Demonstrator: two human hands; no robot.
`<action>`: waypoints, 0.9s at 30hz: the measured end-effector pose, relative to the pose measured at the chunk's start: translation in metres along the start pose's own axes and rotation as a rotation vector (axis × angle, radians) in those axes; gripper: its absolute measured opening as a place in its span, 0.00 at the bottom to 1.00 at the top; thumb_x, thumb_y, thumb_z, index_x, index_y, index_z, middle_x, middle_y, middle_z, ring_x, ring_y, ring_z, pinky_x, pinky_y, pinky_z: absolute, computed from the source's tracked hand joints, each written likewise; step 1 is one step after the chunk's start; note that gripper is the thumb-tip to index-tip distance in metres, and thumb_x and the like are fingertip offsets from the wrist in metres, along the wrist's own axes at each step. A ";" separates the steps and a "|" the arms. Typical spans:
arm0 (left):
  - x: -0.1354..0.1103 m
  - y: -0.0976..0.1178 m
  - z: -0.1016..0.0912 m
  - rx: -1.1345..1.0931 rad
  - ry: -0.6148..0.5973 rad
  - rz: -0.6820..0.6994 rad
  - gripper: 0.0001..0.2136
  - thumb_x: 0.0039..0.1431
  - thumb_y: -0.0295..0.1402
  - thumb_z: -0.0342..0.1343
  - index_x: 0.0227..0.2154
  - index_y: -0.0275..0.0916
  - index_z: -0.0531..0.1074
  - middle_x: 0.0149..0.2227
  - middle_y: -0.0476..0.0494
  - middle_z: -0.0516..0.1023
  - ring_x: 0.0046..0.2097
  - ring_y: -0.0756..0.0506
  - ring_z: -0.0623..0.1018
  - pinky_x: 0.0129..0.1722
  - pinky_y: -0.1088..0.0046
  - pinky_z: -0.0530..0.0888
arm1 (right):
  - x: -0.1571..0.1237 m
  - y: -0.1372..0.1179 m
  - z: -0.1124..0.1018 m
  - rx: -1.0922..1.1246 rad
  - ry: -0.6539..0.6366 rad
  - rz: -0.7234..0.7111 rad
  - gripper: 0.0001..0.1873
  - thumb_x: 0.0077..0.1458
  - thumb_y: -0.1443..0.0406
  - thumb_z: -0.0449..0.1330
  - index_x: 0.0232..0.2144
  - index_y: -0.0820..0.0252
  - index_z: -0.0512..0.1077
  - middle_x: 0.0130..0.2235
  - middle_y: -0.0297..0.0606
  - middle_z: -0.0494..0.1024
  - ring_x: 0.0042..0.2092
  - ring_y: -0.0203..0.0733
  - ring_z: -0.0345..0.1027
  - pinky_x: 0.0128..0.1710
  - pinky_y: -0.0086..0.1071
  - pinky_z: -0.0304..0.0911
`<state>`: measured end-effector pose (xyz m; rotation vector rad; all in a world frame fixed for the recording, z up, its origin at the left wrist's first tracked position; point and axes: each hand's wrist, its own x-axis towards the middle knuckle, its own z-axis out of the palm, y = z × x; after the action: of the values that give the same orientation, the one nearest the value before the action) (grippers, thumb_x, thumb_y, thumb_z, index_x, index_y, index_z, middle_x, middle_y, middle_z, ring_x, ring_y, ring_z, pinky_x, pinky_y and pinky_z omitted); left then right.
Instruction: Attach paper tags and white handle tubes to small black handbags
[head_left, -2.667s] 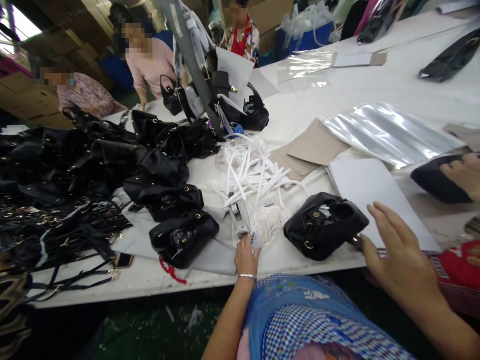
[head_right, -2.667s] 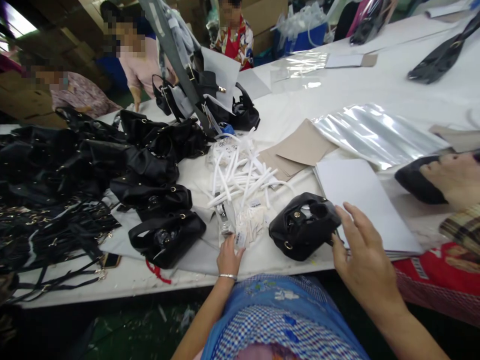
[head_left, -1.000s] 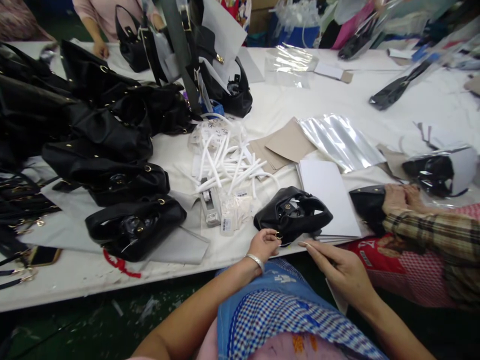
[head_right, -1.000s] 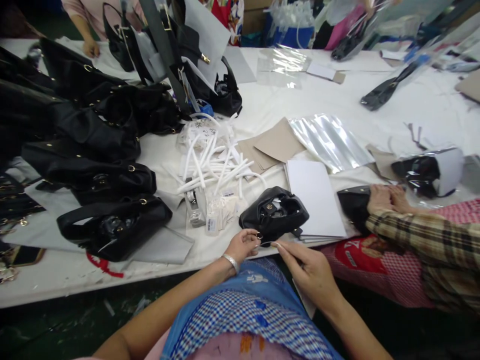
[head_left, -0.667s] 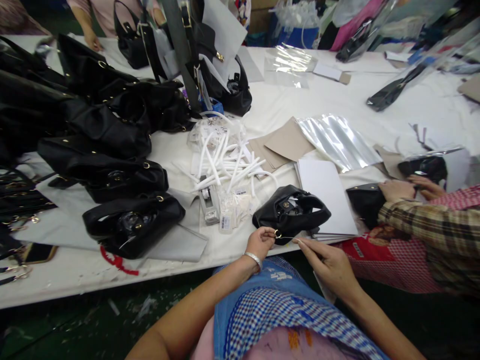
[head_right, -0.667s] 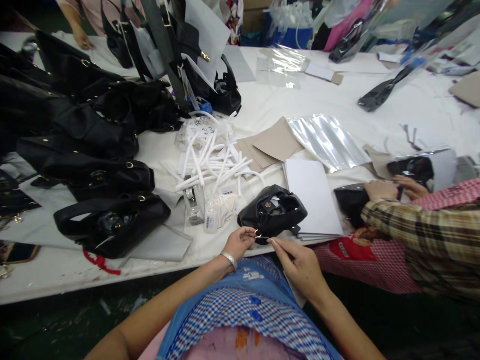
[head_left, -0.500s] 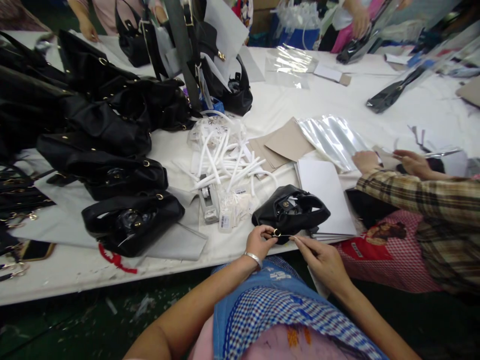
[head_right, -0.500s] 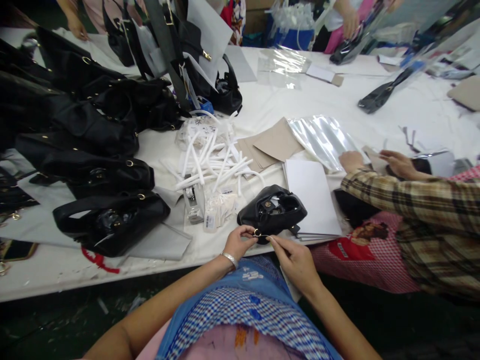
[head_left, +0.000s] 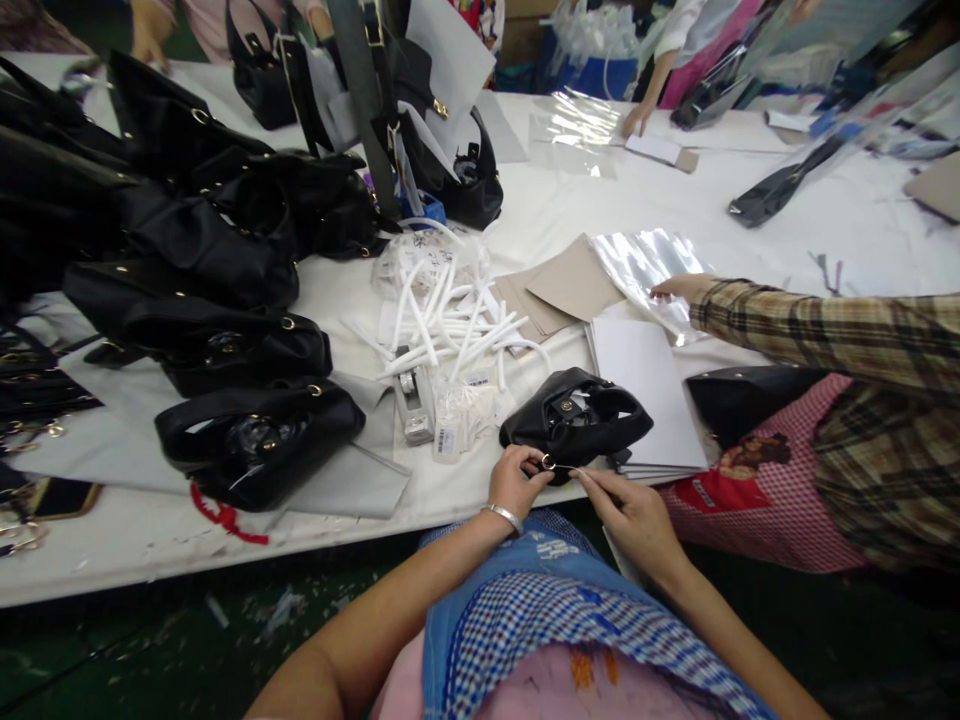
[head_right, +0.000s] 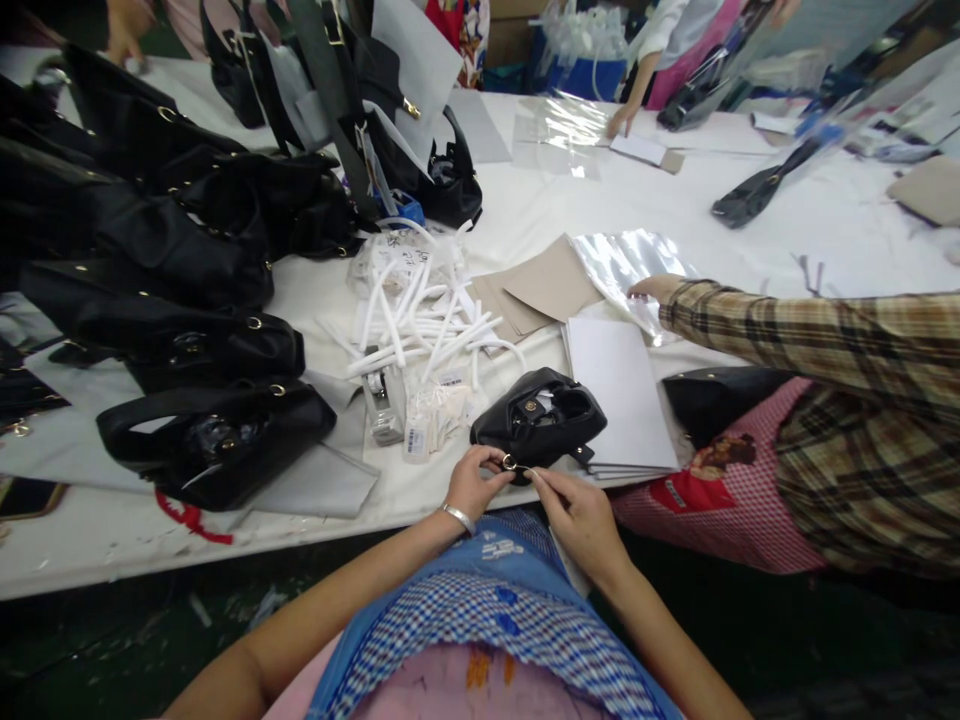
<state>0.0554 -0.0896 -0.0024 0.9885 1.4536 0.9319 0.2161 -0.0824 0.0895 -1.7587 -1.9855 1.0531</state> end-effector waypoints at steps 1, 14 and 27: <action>0.001 -0.001 0.000 0.013 0.003 0.018 0.08 0.43 0.24 0.62 0.29 0.37 0.74 0.33 0.49 0.72 0.29 0.53 0.73 0.34 0.76 0.72 | 0.001 0.001 0.003 0.014 -0.011 0.009 0.16 0.58 0.57 0.54 0.41 0.55 0.77 0.42 0.37 0.80 0.43 0.47 0.73 0.45 0.36 0.66; -0.018 0.019 -0.047 0.137 -0.058 0.137 0.05 0.56 0.33 0.55 0.31 0.41 0.76 0.34 0.45 0.77 0.36 0.47 0.76 0.34 0.75 0.73 | -0.004 0.016 0.002 0.676 -0.171 0.246 0.21 0.53 0.54 0.60 0.46 0.57 0.66 0.37 0.37 0.75 0.38 0.40 0.69 0.38 0.32 0.64; -0.016 0.065 -0.051 -0.133 -0.144 0.033 0.08 0.57 0.36 0.54 0.32 0.36 0.70 0.47 0.39 0.75 0.37 0.49 0.77 0.29 0.79 0.73 | -0.004 0.021 0.015 0.218 0.054 0.062 0.11 0.53 0.56 0.60 0.30 0.56 0.77 0.40 0.39 0.78 0.43 0.47 0.70 0.48 0.42 0.63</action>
<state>0.0107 -0.0842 0.0688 0.9631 1.2423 0.9492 0.2225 -0.0911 0.0656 -1.7214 -1.7221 1.1793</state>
